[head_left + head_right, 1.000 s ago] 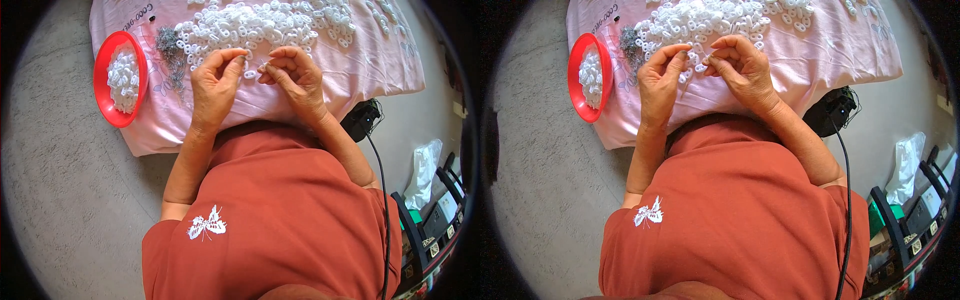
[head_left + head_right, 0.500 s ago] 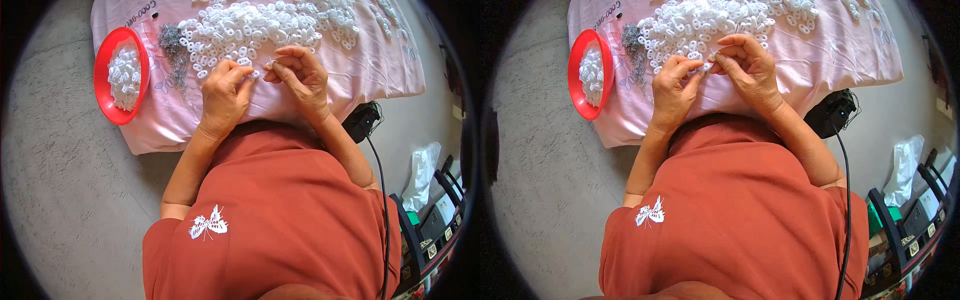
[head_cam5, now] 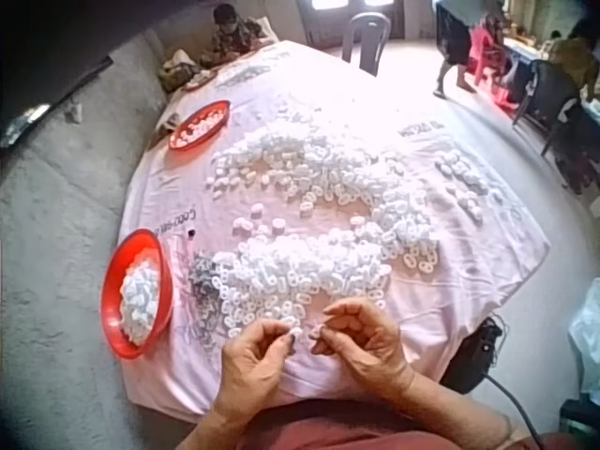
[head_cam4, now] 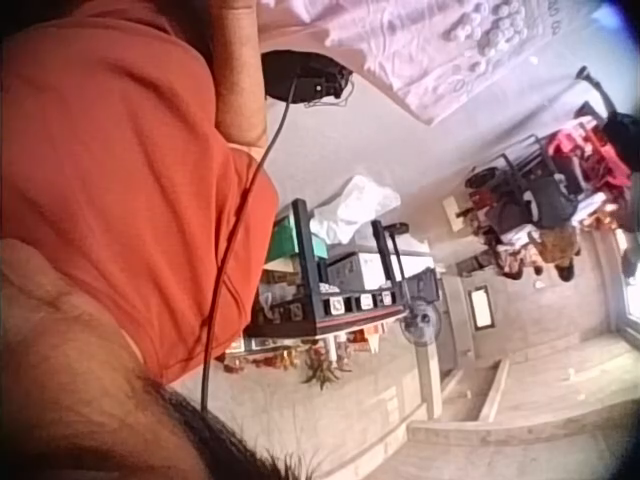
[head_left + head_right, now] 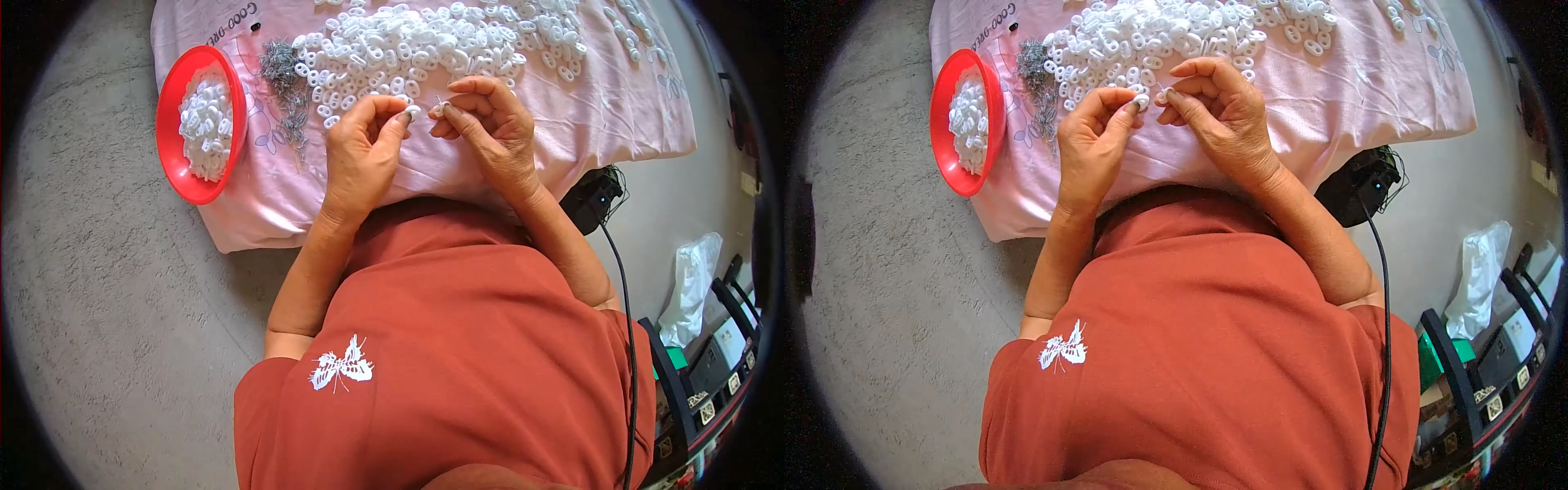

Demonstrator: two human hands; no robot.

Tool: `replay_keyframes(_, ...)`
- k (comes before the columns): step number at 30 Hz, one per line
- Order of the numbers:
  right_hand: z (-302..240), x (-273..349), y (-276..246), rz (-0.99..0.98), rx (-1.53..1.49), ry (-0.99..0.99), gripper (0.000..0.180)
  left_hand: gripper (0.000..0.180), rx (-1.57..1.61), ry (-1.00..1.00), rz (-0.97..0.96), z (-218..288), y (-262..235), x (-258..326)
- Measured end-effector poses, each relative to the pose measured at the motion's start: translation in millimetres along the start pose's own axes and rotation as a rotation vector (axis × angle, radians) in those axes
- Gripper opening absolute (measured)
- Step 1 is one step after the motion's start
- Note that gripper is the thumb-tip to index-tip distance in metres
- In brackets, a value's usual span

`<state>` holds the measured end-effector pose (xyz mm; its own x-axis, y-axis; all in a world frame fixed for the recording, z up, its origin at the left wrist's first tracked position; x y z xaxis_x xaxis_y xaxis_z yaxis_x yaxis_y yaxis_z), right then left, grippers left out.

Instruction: The person connects small plastic pieces together by hand from a pile on the table.

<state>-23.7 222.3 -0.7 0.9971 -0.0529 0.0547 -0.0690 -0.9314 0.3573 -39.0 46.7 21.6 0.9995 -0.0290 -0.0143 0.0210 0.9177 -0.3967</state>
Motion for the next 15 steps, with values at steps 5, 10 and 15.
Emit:
replay_keyframes(5,1.2,-0.1,-2.2,-0.028,-0.005,-0.002,0.023,0.016,0.389,-0.307,-0.066,12.7,-2.9,-3.9)
replay_keyframes(10,2.3,0.1,-2.2,-0.039,-0.007,-0.018,0.021,0.019,0.536,-0.359,-0.104,6.1,-3.8,-4.2)
replay_keyframes(15,5.8,-0.2,-3.6,-0.046,-0.033,-0.047,0.017,0.019,0.595,-0.384,-0.111,3.6,-6.4,-6.3)
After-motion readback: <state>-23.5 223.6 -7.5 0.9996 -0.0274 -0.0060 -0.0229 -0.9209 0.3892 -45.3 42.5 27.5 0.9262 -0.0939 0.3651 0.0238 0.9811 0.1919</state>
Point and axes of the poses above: each hand's wrist, its own x-axis away from the middle knuckle, its own y-axis out of the palm, z = x × y, the point moved 1 cm from there along -x, towards the middle knuckle, and after that the axes turned 6 degrees about z, right-handed, at the moved point
